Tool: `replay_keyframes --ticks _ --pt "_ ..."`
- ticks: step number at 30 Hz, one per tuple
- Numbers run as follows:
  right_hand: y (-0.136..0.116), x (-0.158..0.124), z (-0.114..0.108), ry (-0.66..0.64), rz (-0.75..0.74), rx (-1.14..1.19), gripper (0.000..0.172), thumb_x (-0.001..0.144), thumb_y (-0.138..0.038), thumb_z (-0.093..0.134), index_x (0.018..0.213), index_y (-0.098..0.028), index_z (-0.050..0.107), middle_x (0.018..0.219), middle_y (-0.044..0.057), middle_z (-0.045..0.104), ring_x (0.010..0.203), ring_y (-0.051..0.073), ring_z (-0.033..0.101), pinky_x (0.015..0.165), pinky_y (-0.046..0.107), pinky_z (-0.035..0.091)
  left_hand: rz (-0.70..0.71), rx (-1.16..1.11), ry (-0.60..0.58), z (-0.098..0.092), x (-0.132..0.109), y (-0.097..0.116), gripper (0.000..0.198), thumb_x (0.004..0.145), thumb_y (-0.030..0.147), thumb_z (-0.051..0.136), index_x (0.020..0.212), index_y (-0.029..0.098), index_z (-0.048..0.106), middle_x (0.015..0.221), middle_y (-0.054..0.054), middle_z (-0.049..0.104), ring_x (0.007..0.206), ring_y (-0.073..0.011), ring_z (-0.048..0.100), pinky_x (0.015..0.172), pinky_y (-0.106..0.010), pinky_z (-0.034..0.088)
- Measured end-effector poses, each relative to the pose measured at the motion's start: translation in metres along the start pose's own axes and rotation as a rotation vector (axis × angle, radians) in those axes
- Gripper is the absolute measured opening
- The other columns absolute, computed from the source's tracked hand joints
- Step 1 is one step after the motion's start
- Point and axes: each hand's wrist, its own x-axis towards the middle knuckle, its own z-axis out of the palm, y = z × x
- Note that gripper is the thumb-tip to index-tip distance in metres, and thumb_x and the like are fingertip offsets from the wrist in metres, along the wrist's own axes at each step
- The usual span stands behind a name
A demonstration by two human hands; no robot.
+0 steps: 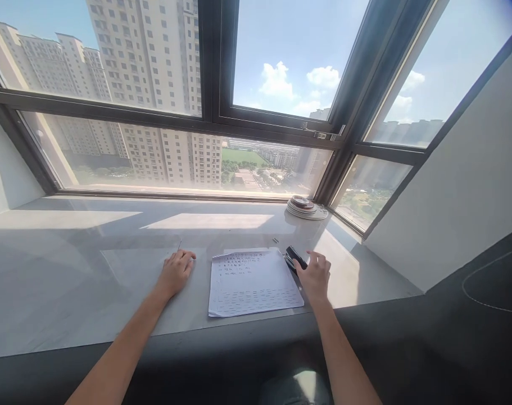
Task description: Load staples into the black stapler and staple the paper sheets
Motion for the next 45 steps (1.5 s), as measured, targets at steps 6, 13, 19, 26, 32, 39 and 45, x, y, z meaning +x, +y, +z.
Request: replay_keyframes --ticks 6,13,19,26,32,39,45 --pt "0.019 0.020 -0.001 -0.314 -0.012 -0.058 0.029 0.091 -0.047 0.062 0.089 -0.019 0.069 0.081 0.009 0.070 0.078 0.025 0.066 0.061 0.029 0.038 -0.021 0.034 0.000 0.001 0.001 0.003 0.026 0.095 0.026 0.043 0.103 0.025 0.067 0.112 -0.008 0.065 0.106 -0.0274 0.062 0.093 -0.041 0.045" --pt "-0.065 -0.031 0.001 -0.073 -0.060 0.175 0.039 0.097 -0.054 0.052 0.090 -0.017 0.063 0.080 0.011 0.068 0.071 0.025 0.063 0.058 0.030 0.038 -0.023 0.045 -0.004 0.002 0.001 0.002 0.023 0.093 0.026 0.046 0.103 0.025 0.067 0.112 -0.008 0.065 0.106 -0.0274 0.061 0.093 -0.040 0.044" --pt "-0.122 -0.072 0.045 -0.243 -0.059 0.239 0.020 0.094 -0.038 0.058 0.083 -0.023 0.056 0.086 0.009 0.068 0.080 0.028 0.065 0.069 0.033 0.043 -0.023 0.033 -0.014 0.002 0.001 0.000 0.022 0.093 0.026 0.046 0.102 0.025 0.066 0.112 -0.008 0.064 0.107 -0.0270 0.060 0.094 -0.041 0.043" --pt "-0.042 -0.043 0.027 -0.246 -0.024 0.120 0.014 0.091 -0.036 0.057 0.087 -0.023 0.055 0.090 0.010 0.066 0.084 0.029 0.063 0.066 0.032 0.041 -0.034 0.013 -0.001 0.004 0.001 -0.002 0.021 0.092 0.027 0.046 0.101 0.026 0.066 0.113 -0.007 0.064 0.108 -0.0275 0.060 0.092 -0.040 0.044" --pt "0.010 -0.016 0.009 -0.263 0.044 0.103 0.033 0.087 -0.055 0.057 0.084 -0.021 0.057 0.084 0.009 0.066 0.078 0.026 0.061 0.065 0.032 0.041 -0.043 0.012 -0.014 0.003 0.001 0.000 0.022 0.093 0.026 0.045 0.101 0.025 0.065 0.113 -0.007 0.064 0.108 -0.0281 0.060 0.093 -0.043 0.042" --pt "0.074 0.017 -0.015 -0.115 0.116 0.305 0.059 0.098 -0.066 0.026 0.067 -0.022 0.050 0.066 0.002 0.056 0.064 0.018 0.049 0.060 0.028 0.034 -0.048 0.023 -0.008 0.003 0.001 0.000 0.022 0.092 0.027 0.047 0.102 0.025 0.066 0.112 -0.008 0.064 0.108 -0.0274 0.059 0.093 -0.041 0.043" --pt "0.119 0.034 -0.011 -0.415 -0.174 -0.036 0.050 0.091 -0.061 0.044 0.060 -0.022 0.042 0.059 0.000 0.050 0.061 0.016 0.043 0.060 0.027 0.030 -0.058 0.018 -0.023 0.001 0.002 0.002 0.021 0.092 0.027 0.047 0.100 0.025 0.066 0.112 -0.008 0.064 0.107 -0.0274 0.059 0.093 -0.041 0.043"
